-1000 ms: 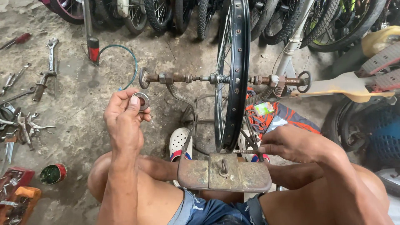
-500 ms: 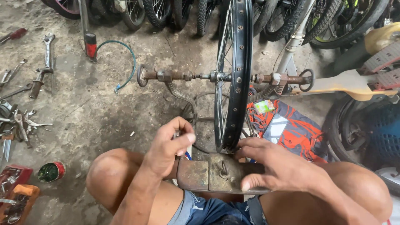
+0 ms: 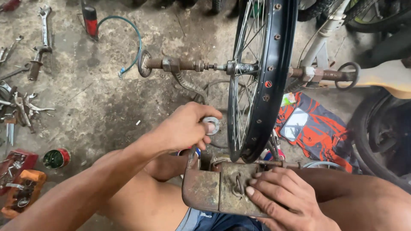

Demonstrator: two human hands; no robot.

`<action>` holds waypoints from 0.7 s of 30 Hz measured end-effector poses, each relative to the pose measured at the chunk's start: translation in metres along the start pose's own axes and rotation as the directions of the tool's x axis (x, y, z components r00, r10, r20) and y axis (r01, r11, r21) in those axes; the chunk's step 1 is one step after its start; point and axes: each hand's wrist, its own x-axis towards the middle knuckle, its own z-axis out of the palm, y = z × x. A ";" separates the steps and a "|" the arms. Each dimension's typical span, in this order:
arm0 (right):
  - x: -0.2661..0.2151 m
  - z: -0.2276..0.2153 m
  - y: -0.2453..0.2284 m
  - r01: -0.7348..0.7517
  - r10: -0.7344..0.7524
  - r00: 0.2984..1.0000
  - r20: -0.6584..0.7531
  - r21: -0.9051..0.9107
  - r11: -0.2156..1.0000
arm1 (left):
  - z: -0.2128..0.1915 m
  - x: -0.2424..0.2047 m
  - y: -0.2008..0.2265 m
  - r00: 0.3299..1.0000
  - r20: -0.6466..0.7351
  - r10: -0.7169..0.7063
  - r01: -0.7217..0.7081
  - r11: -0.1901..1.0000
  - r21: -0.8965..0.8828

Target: The person sits on the floor in front of a bicycle wheel held in a threaded truing stand. They spin the wheel, place washers on the axle, tighten the stand's threaded rods by hand, and manipulate the rim and spokes to align the wheel.

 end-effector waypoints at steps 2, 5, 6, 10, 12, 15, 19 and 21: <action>0.004 0.001 0.004 0.084 -0.087 0.995 -0.054 -0.044 0.995 | 0.005 0.006 0.001 0.985 0.069 0.159 -0.158 0.987 -0.025; 0.007 0.007 0.007 0.074 -0.078 0.988 -0.131 -0.033 0.997 | 0.007 -0.012 0.047 0.990 0.129 -0.050 0.030 0.988 0.149; 0.003 0.011 0.009 0.068 -0.070 0.989 -0.128 -0.026 0.997 | 0.010 -0.009 0.046 0.989 0.134 -0.057 0.037 0.989 0.145; -0.011 0.029 0.014 0.010 -0.019 0.975 -0.220 -0.042 0.999 | 0.013 0.004 0.043 0.967 0.170 -0.187 0.170 0.979 0.112; -0.019 0.035 0.013 -0.043 0.034 0.970 -0.242 -0.034 0.999 | 0.013 0.012 0.040 0.954 0.222 -0.200 0.173 0.976 0.132; -0.027 0.039 0.013 -0.210 0.208 0.944 -0.256 0.021 0.978 | 0.012 0.020 0.037 0.975 0.171 -0.139 0.136 0.990 0.030; -0.033 0.039 0.022 -0.160 0.152 0.968 -0.201 -0.027 0.987 | 0.018 0.022 0.031 0.970 0.148 -0.191 0.197 0.980 -0.026; -0.033 0.039 0.024 -0.085 0.076 0.985 -0.156 -0.054 0.995 | 0.020 0.026 0.023 0.935 0.261 -0.238 0.243 0.970 0.014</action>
